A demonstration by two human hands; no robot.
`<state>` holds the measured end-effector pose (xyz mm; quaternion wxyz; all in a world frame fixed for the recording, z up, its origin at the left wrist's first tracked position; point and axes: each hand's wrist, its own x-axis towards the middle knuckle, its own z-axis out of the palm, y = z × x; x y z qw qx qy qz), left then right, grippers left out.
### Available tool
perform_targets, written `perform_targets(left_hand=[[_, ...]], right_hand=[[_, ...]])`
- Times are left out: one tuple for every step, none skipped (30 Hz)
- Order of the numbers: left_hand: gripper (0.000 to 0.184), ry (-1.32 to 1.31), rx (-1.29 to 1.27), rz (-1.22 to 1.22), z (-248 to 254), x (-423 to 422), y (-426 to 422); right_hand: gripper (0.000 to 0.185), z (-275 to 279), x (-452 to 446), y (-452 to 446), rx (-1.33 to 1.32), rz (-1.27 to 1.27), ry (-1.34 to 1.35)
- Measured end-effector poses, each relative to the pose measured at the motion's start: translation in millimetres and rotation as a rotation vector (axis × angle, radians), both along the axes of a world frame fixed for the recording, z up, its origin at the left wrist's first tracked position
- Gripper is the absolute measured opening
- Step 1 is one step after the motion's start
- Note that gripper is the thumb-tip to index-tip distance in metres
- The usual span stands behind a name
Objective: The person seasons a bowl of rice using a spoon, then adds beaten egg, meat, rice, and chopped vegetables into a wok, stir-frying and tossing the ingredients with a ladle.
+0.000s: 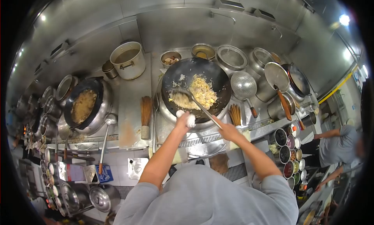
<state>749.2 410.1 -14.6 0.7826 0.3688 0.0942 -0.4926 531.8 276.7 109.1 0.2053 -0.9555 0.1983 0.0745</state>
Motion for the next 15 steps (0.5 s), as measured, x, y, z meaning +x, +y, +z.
perform_targets(left_hand=[[0.010,0.006,-0.005,0.005,-8.0,0.0,-8.2],[0.006,-0.116,0.068,0.086,-14.3,-5.1,-12.4],[0.008,-0.240,0.150,0.156,-21.6,-13.5,-11.0],[0.014,-0.259,0.160,0.144,-27.2,-20.6,-7.6],[0.014,-0.256,0.163,0.133,-12.2,-36.4,4.0],[0.015,-0.240,0.204,0.147,25.8,-60.0,28.6],[0.016,-0.227,0.251,0.159,59.1,-79.9,52.0],[0.017,-0.198,0.236,0.134,80.7,-94.7,70.5],[0.018,-0.170,0.217,0.113,92.1,-102.8,81.3],[0.019,-0.184,0.271,0.083,93.3,-101.1,80.8],[0.016,-0.148,0.312,0.175,75.7,-91.5,63.3],[0.016,-0.151,0.255,0.158,59.3,-74.1,47.8],[0.016,-0.155,0.194,0.140,42.9,-54.9,32.7],[0.015,-0.204,0.184,0.160,17.8,-37.0,17.5],[0.014,-0.252,0.174,0.179,0.1,-26.4,10.0]], right_hand=[[0.071,19.6,-23.3,-6.0,-0.061,0.042,0.073],[0.071,34.0,-35.0,-13.9,-0.058,0.045,0.085],[0.073,46.2,-42.8,-23.4,-0.193,0.017,0.139],[0.076,52.3,-45.9,-31.7,-0.330,-0.015,0.188],[0.076,52.8,-43.8,-34.9,-0.325,-0.024,0.194],[0.077,50.7,-36.3,-33.7,-0.396,-0.015,0.102],[0.079,45.0,-29.1,-28.8,-0.461,-0.008,0.010],[0.080,32.4,-21.7,-22.1,-0.451,-0.008,-0.064],[0.080,28.4,-18.6,-9.8,-0.439,-0.014,-0.060],[0.080,29.6,-15.9,1.8,-0.401,0.019,-0.028],[0.080,32.5,-20.0,11.8,-0.361,0.054,0.008],[0.080,42.8,-31.2,15.7,-0.327,0.104,0.030],[0.080,53.1,-42.5,11.1,-0.327,0.100,0.030],[0.080,63.2,-56.6,2.3,-0.323,0.107,0.104],[0.080,75.1,-69.6,-6.4,-0.320,0.114,0.180]])
